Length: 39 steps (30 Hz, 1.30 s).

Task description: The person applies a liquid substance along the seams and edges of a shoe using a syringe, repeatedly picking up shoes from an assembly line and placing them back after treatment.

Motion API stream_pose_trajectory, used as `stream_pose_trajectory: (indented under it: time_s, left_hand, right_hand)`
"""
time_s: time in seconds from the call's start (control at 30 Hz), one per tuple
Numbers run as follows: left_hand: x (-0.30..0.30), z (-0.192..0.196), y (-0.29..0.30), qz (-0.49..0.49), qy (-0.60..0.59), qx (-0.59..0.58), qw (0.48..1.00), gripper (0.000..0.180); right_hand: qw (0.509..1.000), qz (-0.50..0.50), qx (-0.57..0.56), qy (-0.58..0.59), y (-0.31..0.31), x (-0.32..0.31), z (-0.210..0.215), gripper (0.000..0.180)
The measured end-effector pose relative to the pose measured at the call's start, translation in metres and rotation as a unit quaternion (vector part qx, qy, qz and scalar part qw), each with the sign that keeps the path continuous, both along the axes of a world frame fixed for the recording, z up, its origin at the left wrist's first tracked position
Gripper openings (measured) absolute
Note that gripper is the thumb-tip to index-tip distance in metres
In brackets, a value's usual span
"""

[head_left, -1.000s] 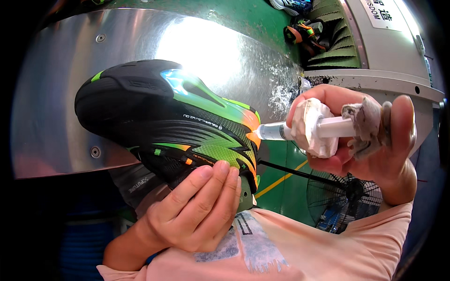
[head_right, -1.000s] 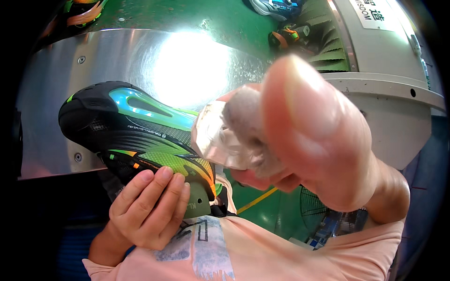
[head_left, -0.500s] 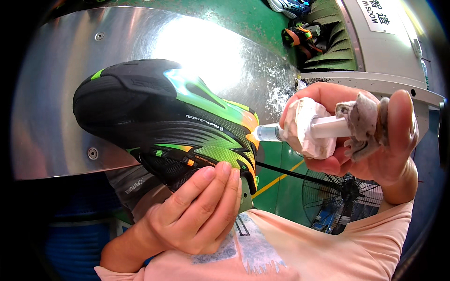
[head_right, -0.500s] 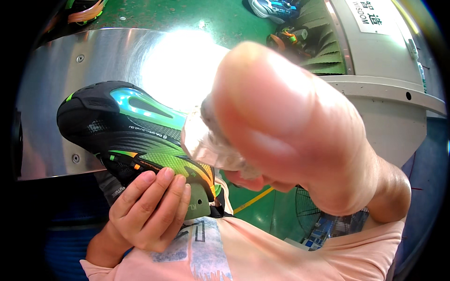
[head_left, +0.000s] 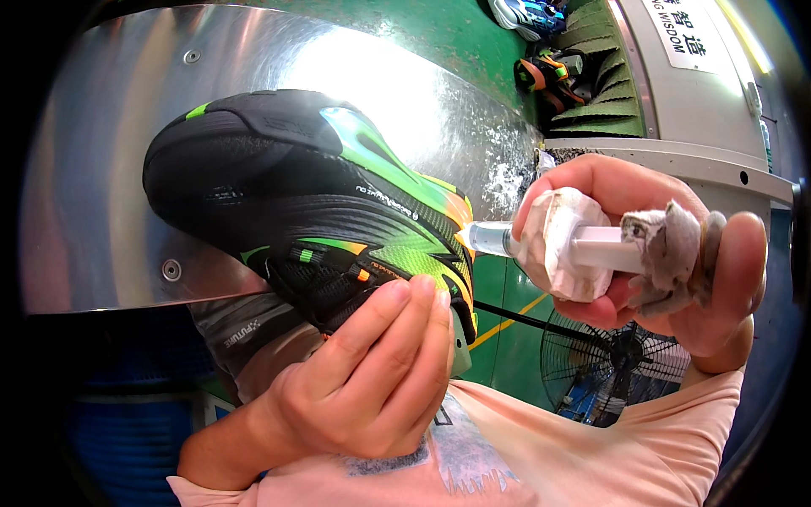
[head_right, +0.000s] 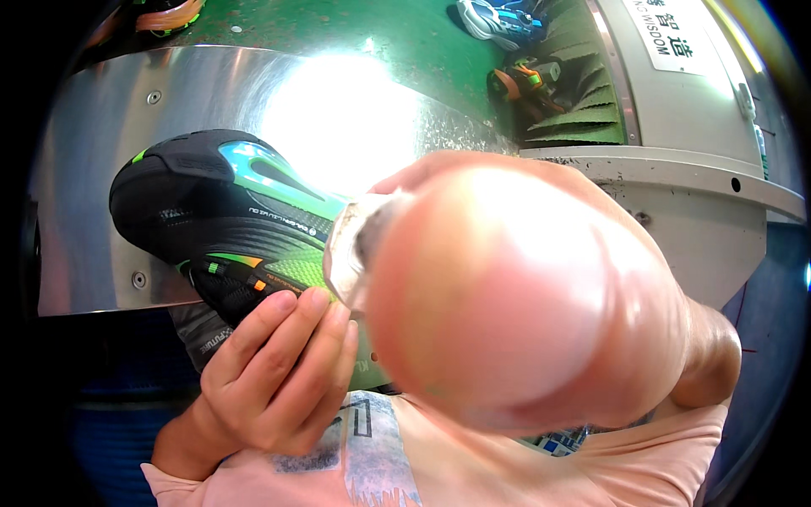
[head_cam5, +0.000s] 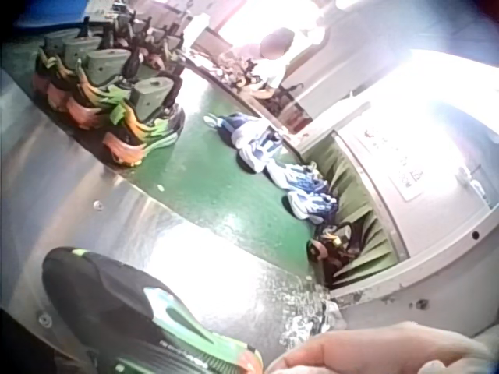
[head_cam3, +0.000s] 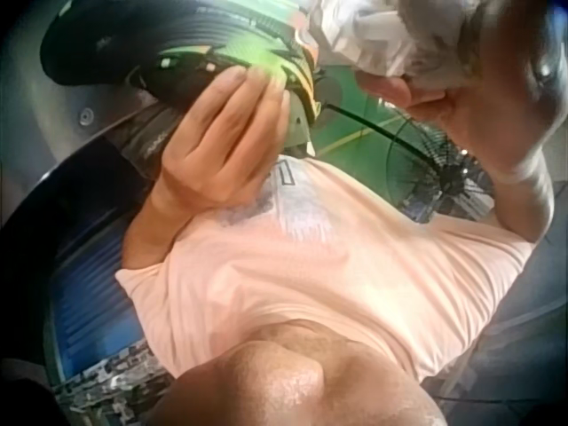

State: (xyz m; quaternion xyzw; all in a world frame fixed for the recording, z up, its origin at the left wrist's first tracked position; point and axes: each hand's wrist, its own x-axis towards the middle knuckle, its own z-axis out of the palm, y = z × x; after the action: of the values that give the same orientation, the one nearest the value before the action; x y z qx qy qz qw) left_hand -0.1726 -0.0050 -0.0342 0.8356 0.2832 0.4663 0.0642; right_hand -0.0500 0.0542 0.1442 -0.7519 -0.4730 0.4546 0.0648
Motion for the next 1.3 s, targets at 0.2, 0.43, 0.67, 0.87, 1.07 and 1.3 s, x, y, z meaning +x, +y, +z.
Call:
stream_pose_trajectory:
  time_s: [0.2, 0.43, 0.67, 0.87, 1.07, 1.3]
  left_hand:
    - [0.001, 0.005, 0.002, 0.000, 0.000, -0.011, 1.000, 0.012]
    - [0.001, 0.013, 0.006, 0.002, 0.004, -0.045, 0.999, 0.011]
    - [-0.003, 0.019, 0.009, 0.009, 0.030, -0.066, 0.997, 0.013]
    - [-0.015, 0.032, 0.006, 0.018, 0.110, -0.088, 0.990, 0.012]
    - [-0.019, 0.045, 0.011, 0.042, 0.168, -0.103, 0.979, 0.014]
    - [-0.020, 0.063, 0.025, 0.056, 0.246, -0.125, 0.960, 0.014]
  right_hand:
    - [0.994, 0.016, 0.002, 0.107, 0.001, 0.008, -0.004, 0.103]
    - [0.992, 0.009, -0.002, 0.122, -0.017, 0.048, -0.009, 0.038]
    - [0.943, 0.034, -0.011, 0.332, -0.040, 0.105, -0.038, 0.109]
    - [0.813, 0.041, 0.085, 0.574, -0.053, 0.131, -0.095, 0.111]
    - [0.759, 0.018, 0.120, 0.639, -0.056, 0.138, -0.125, 0.115]
    - [0.801, -0.044, 0.061, 0.593, -0.050, 0.132, -0.128, 0.093]
